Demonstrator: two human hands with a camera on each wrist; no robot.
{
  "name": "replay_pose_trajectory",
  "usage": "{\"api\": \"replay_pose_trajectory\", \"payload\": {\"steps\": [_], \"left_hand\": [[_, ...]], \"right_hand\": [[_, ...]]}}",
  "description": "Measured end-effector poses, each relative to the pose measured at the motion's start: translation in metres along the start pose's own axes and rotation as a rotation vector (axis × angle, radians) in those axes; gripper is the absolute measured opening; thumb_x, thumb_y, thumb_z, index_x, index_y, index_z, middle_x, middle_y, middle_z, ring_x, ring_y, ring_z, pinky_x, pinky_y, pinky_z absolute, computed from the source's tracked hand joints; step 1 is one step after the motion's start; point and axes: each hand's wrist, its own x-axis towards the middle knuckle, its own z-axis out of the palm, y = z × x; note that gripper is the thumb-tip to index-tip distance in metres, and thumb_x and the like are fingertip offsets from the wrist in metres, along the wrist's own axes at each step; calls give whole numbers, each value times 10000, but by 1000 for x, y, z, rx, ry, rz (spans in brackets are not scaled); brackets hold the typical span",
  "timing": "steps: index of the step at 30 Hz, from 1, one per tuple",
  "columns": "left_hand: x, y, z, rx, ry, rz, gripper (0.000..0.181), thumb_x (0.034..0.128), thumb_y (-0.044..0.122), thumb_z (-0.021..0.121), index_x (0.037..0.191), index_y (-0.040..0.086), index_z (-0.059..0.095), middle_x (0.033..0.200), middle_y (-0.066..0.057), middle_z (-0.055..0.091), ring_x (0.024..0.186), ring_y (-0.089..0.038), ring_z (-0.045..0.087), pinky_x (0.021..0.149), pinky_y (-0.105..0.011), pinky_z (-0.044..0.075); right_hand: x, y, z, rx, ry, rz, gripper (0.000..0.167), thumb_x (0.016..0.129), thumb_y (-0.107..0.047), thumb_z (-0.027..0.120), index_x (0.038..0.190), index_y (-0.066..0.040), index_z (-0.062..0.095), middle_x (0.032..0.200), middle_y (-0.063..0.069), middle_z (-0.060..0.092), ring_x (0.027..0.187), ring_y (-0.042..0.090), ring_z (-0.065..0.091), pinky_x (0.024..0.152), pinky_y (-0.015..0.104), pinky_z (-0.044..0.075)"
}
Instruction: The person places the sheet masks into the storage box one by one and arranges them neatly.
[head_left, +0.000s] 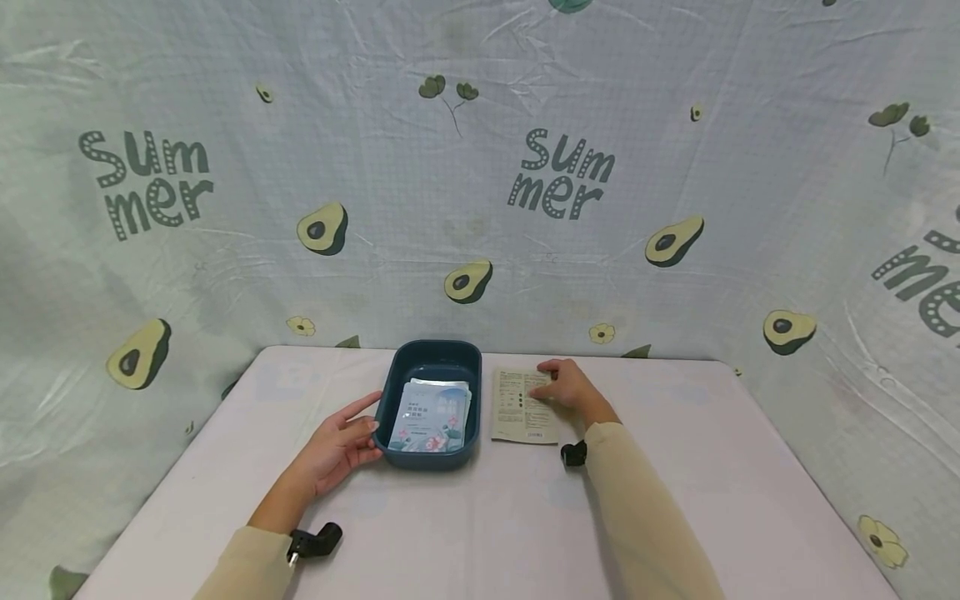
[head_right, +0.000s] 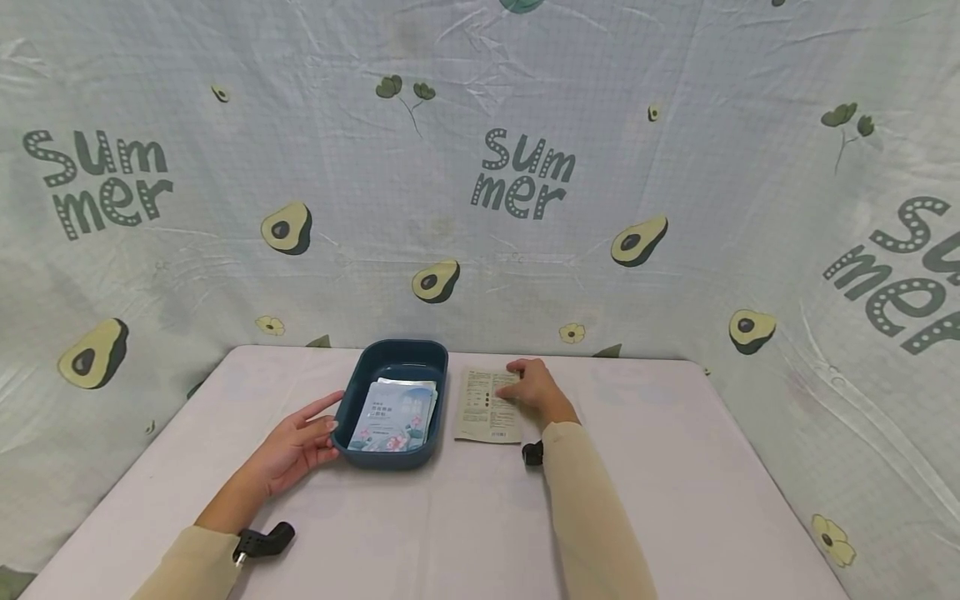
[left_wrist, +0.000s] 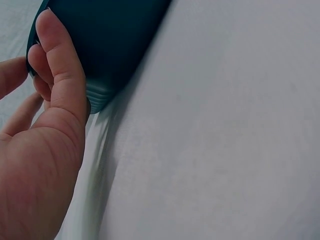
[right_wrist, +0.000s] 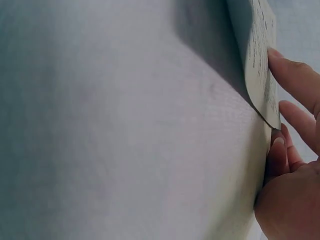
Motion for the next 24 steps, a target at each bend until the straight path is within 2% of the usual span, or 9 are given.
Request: {"api": "replay_pose_trajectory", "payload": {"steps": [14,24], "left_hand": [[-1,0,-1,-4,-12,-2,673,1062,115,537,1646,153,204,1021,1,625,775,-96,621,805,-272,618],[-2,1,0,-14,-12,-2,673,1059,96,532,1644,141,203,1018,0,632,765,-91,619,794,-270,618]], "right_hand": [[-2,-3,-1,2,-21,20,674,858,-219,834,1443,-34,556,1401,204,566,1223,311,524,1168,497,390],[1,-1,0,-8,-18,21,646,855,-239,840,1399,-19,570,1320,171,588,1161,291,527,1120,482,420]]}}
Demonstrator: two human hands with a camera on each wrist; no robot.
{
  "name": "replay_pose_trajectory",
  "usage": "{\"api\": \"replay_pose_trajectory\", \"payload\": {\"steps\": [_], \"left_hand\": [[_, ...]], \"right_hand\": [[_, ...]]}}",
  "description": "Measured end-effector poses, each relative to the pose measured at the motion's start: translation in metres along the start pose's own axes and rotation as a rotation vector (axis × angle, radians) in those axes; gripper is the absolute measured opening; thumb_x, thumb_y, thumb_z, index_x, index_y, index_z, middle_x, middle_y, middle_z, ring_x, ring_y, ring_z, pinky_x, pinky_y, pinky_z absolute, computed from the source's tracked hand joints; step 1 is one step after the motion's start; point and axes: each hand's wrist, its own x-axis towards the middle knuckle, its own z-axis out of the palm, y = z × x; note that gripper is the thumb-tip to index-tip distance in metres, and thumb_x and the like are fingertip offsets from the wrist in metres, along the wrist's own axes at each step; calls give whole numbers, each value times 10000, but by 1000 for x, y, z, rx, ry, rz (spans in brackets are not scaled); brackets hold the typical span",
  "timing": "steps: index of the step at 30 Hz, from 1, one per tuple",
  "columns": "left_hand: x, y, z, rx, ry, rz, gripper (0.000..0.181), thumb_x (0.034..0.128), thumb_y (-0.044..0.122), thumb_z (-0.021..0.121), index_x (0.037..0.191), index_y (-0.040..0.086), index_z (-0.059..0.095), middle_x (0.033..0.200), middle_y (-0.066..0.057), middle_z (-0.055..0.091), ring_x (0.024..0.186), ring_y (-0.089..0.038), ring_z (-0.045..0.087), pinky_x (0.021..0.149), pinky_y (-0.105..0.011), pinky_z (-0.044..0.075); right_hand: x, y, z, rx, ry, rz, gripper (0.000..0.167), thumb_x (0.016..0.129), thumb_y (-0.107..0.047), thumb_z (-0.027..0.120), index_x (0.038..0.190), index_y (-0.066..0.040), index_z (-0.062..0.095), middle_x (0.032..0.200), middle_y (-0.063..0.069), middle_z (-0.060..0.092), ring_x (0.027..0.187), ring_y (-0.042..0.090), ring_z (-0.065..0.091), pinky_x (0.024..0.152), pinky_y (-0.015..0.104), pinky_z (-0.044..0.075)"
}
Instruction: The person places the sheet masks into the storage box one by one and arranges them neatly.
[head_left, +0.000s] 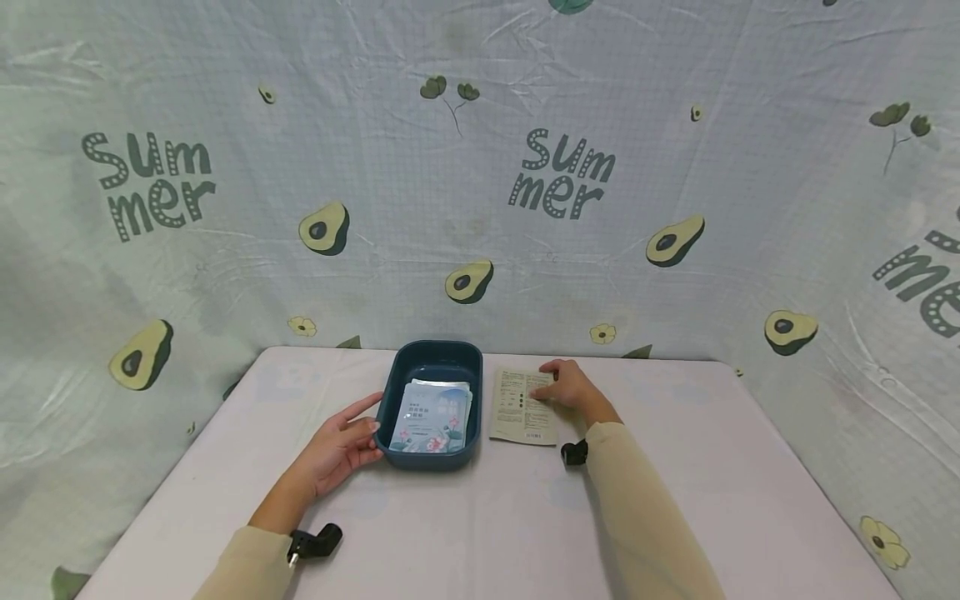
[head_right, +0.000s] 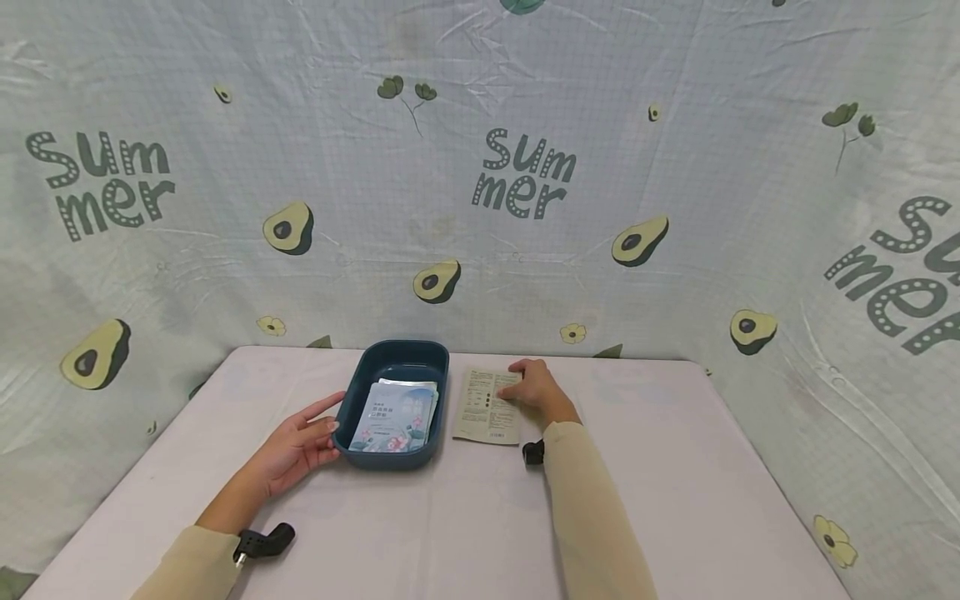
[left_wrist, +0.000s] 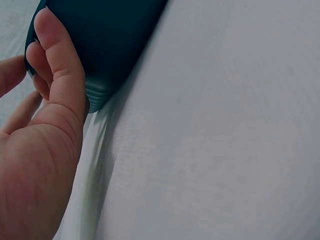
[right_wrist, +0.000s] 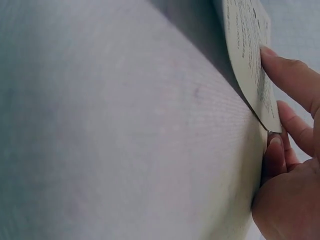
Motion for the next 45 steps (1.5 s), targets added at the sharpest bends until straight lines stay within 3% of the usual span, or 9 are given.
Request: {"api": "replay_pose_trajectory", "payload": {"steps": [19,27,39,45], "left_hand": [[2,-2,0,-7,-1,9,675,1059,107,542,1643,142,207,1035,-5,654,771,-96,628,790,-264,616],[4,-2,0,-20,-2,15,669,1059,86,527,1643,139,205,1030,-7,656,773,-97,629,777,-264,615],[5,-3,-1,-30,-18,13,671,1065,81,512,1647,133,183,995,9,630,778,-96,626,783,-264,616],[5,-2,0,-27,-13,12,666,1065,73,507,1646,135,186,999,5,638,774,-97,625,780,-266,617]], "right_hand": [[-7,-2,0,22,27,-40,604,843,-237,849,1326,-34,548,1232,143,613,1103,278,549,1043,448,444],[-6,-1,3,7,26,-43,652,866,-232,824,1402,-3,530,1332,181,614,1225,314,566,1140,493,415],[-10,-4,5,29,23,15,690,869,-222,817,1459,-48,504,1519,204,479,1424,378,436,1212,564,322],[-15,-9,7,37,30,-14,713,841,-192,835,1454,-37,508,1536,213,472,1446,396,418,1210,563,325]]}}
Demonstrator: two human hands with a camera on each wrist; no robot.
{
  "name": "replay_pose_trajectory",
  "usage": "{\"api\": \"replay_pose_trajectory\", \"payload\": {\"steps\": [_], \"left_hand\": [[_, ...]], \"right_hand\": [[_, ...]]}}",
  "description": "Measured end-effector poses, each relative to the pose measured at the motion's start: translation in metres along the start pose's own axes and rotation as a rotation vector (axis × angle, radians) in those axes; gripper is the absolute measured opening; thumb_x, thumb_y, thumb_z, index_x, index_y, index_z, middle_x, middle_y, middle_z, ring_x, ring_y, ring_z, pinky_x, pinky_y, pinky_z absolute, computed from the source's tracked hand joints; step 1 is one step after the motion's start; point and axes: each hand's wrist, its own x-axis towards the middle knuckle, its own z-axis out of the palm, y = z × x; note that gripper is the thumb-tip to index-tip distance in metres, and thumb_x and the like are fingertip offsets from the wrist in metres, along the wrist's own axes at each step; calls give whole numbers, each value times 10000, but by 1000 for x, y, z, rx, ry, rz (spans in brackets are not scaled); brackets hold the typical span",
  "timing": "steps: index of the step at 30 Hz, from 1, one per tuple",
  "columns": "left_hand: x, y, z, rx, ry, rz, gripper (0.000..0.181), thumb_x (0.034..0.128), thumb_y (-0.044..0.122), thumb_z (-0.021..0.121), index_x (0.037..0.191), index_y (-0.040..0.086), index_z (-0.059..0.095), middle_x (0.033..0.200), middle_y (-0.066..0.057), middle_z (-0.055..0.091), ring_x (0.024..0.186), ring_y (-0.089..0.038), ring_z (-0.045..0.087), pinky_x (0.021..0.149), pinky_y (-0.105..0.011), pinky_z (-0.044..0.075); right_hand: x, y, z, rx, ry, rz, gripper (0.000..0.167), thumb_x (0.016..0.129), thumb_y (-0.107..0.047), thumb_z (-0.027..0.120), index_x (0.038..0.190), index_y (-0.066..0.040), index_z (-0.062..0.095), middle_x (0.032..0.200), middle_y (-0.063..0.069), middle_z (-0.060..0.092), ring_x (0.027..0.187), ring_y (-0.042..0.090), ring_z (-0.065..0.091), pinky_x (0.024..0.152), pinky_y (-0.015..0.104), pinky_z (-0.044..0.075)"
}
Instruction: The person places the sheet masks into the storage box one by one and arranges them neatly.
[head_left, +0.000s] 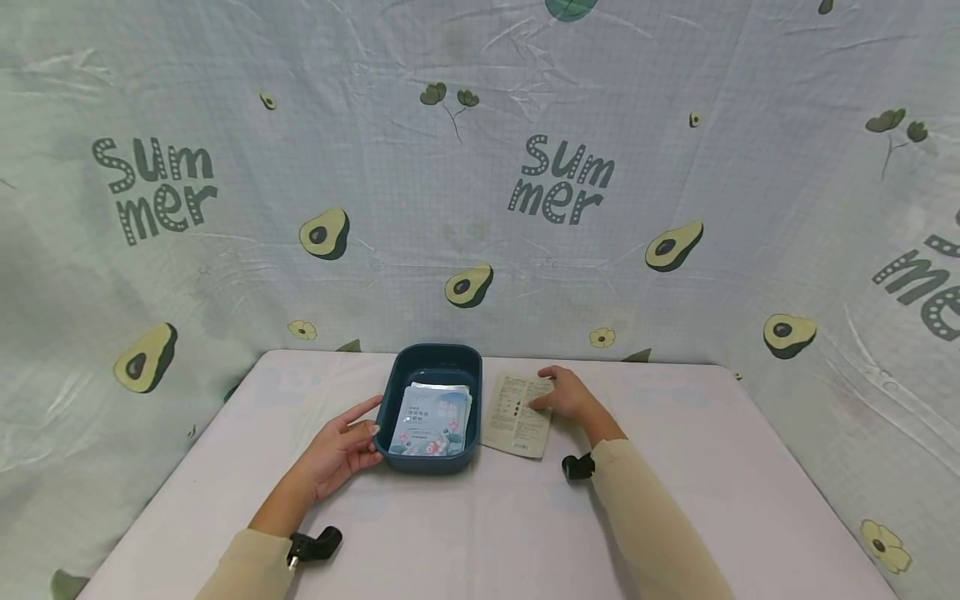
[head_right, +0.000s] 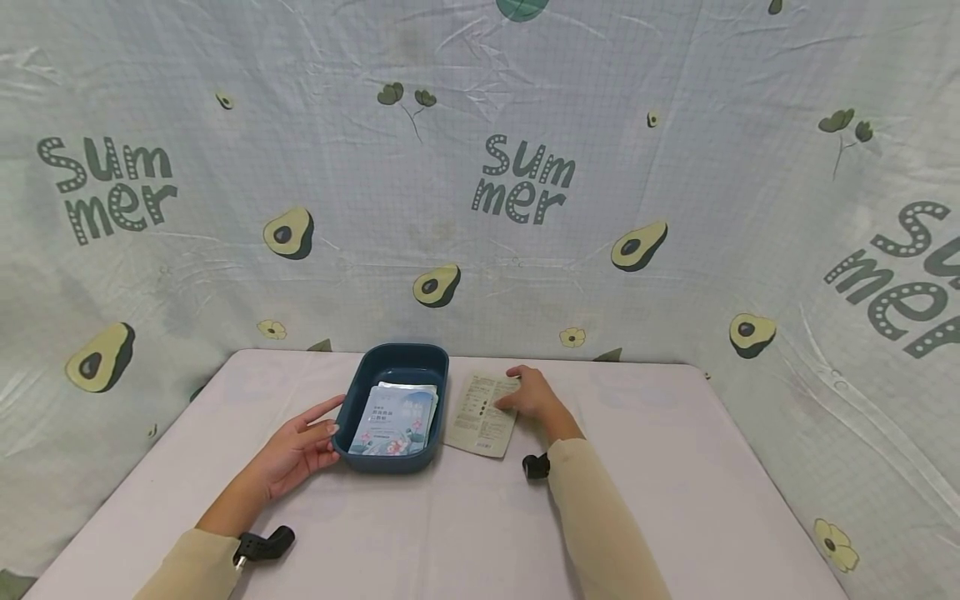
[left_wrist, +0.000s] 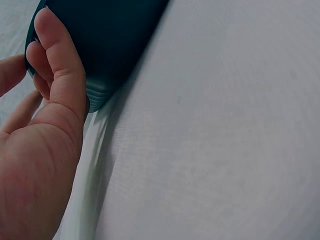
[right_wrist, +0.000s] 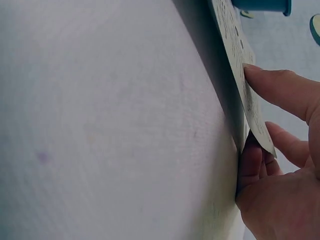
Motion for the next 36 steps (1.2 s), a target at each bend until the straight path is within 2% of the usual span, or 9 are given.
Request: {"api": "replay_pose_trajectory", "payload": {"steps": [3,8,16,20,24,31,36], "left_hand": [[-1,0,0,-1,-1,-1,668,1066,76,508,1647,136,184,1004,2,639,776,-98,627,783,-265,618],[-1,1,0,9,-2,-1,666,1069,91,511,1648,140,185,1014,2,635,786,-97,623,797,-263,616],[0,1,-2,15,-2,-8,653,1073,102,510,1646,151,201,1046,-15,631,800,-105,619,811,-265,615],[0,1,-2,17,0,-7,655,1071,100,512,1646,148,200,1049,-15,635,798,-106,622,808,-267,616],[1,1,-2,22,2,-5,659,1070,97,513,1646,143,197,1046,-14,637,796,-105,628,805,-268,617],[1,0,-3,18,0,0,661,1068,94,513,1645,140,195,1031,-8,636,783,-99,631,797,-266,618],[1,-1,-3,16,-5,0,665,1067,102,521,1645,139,195,1023,-8,632,782,-100,629,798,-265,618]], "right_hand": [[-2,-1,2,2,7,-13,714,835,-183,839,1451,-34,511,1512,211,498,1417,387,453,1200,556,342],[-5,-1,2,34,16,9,719,837,-185,840,1462,-61,507,1498,196,513,1361,353,496,1179,549,370],[-12,0,1,73,22,47,689,851,-229,832,1454,-102,525,1452,176,548,1191,296,548,1032,470,478],[-15,0,1,80,29,42,674,853,-249,836,1444,-107,545,1446,184,550,1159,288,549,987,436,492],[-18,2,1,85,35,22,687,842,-265,848,1440,-97,552,1370,184,580,1098,278,555,923,404,498],[-21,5,2,151,49,13,689,828,-269,862,1416,-79,557,1270,116,700,1055,204,641,964,390,511],[-25,8,1,232,30,-5,680,853,-219,841,1436,-67,525,1200,121,738,957,162,693,816,294,552]]}}
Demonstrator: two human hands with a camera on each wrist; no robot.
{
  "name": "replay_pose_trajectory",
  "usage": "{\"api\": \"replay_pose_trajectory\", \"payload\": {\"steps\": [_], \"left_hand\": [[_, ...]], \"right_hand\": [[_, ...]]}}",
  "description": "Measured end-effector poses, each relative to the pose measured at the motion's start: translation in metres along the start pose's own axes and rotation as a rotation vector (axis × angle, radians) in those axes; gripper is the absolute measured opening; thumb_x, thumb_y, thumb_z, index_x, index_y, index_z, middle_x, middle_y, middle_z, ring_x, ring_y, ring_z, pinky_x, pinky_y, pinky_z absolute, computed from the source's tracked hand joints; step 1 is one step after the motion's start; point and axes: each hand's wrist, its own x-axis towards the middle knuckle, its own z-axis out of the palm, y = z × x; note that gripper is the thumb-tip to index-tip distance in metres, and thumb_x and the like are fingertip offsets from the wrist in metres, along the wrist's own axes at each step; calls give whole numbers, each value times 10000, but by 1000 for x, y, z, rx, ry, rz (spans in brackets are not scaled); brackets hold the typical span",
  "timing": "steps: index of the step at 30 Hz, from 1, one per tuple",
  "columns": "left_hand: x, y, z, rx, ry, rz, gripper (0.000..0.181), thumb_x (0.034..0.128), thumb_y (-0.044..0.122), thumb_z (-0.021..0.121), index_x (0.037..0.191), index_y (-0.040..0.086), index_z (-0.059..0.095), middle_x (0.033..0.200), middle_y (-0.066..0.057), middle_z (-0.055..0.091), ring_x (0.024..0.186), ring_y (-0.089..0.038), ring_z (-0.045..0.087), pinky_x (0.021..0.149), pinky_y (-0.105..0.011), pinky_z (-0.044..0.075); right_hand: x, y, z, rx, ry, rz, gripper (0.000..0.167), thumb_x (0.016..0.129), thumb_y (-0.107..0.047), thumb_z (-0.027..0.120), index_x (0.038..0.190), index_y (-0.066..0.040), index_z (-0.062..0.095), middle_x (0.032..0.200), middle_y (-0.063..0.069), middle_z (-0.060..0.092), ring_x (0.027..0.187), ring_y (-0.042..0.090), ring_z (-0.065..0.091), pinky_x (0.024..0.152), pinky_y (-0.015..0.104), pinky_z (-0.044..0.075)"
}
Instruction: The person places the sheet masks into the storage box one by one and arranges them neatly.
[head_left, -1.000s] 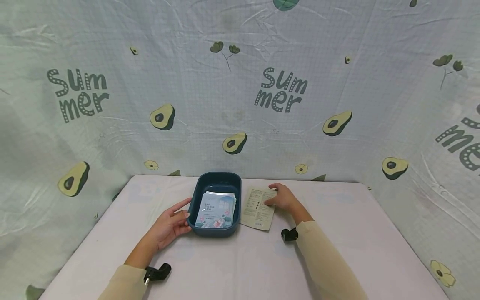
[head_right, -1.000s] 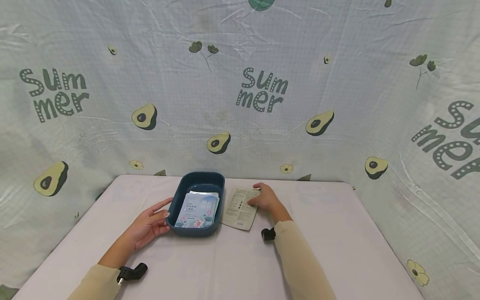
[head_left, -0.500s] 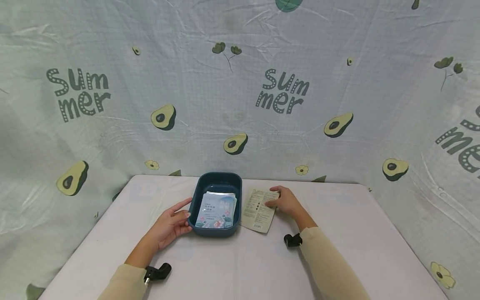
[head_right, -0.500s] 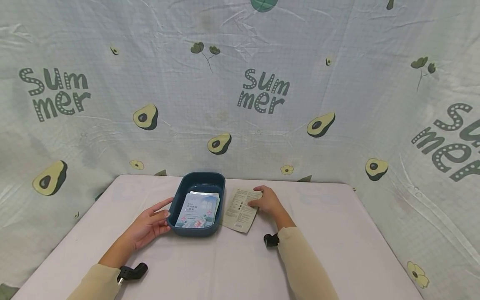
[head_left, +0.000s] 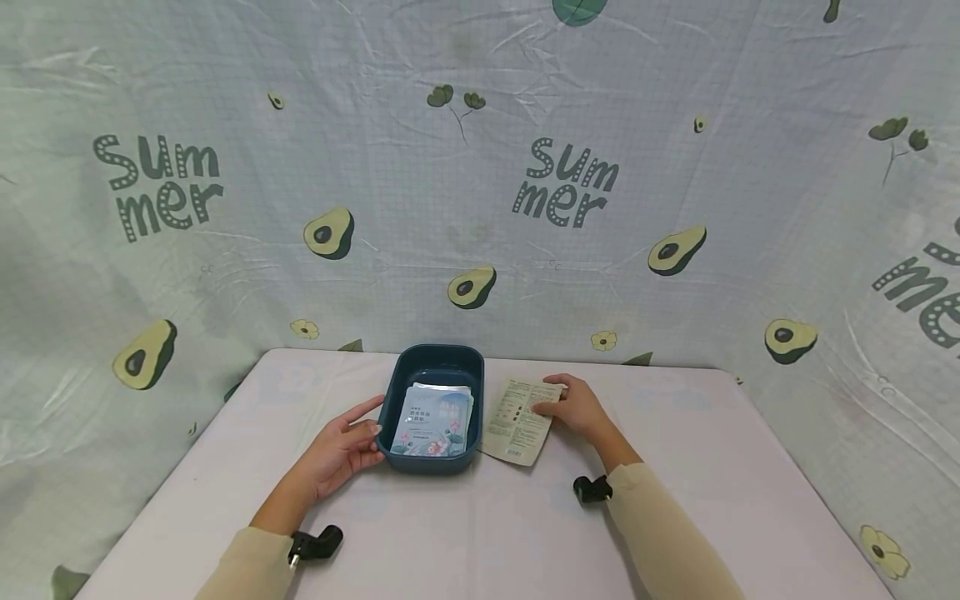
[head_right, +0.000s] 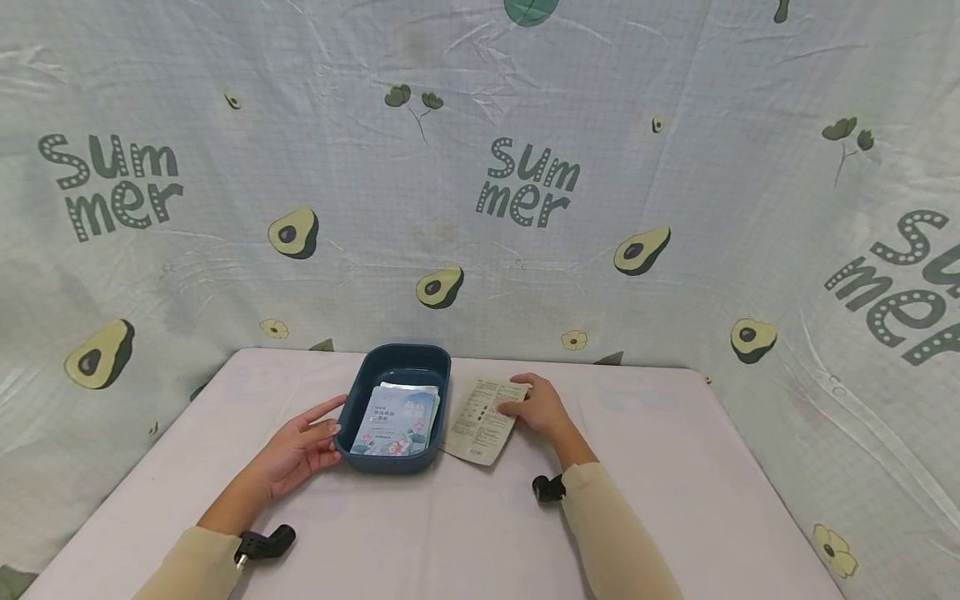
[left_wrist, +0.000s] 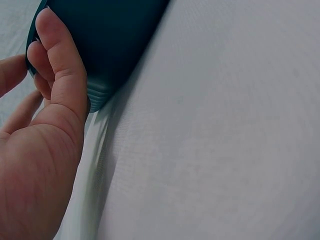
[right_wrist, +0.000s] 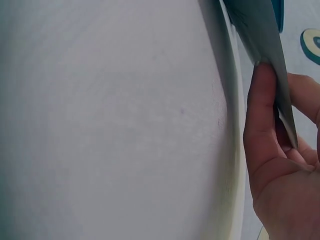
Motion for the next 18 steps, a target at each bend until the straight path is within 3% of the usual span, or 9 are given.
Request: {"api": "replay_pose_trajectory", "payload": {"steps": [8,18], "left_hand": [[-1,-1,0,2,2,-1,666,1067,106,522,1646,143,196,1013,-5,628,781,-99,627,798,-264,618],[-1,-1,-1,-1,-2,-7,663,1068,108,523,1646,155,203,1082,-20,658,794,-104,636,811,-270,619]], "right_hand": [[-5,6,-3,128,-36,-9,680,873,-149,816,1469,-82,496,1150,154,744,899,199,739,720,321,623],[-17,3,-6,167,-62,-41,662,896,-111,785,1483,-70,481,1141,171,750,884,210,740,691,329,621]]}}
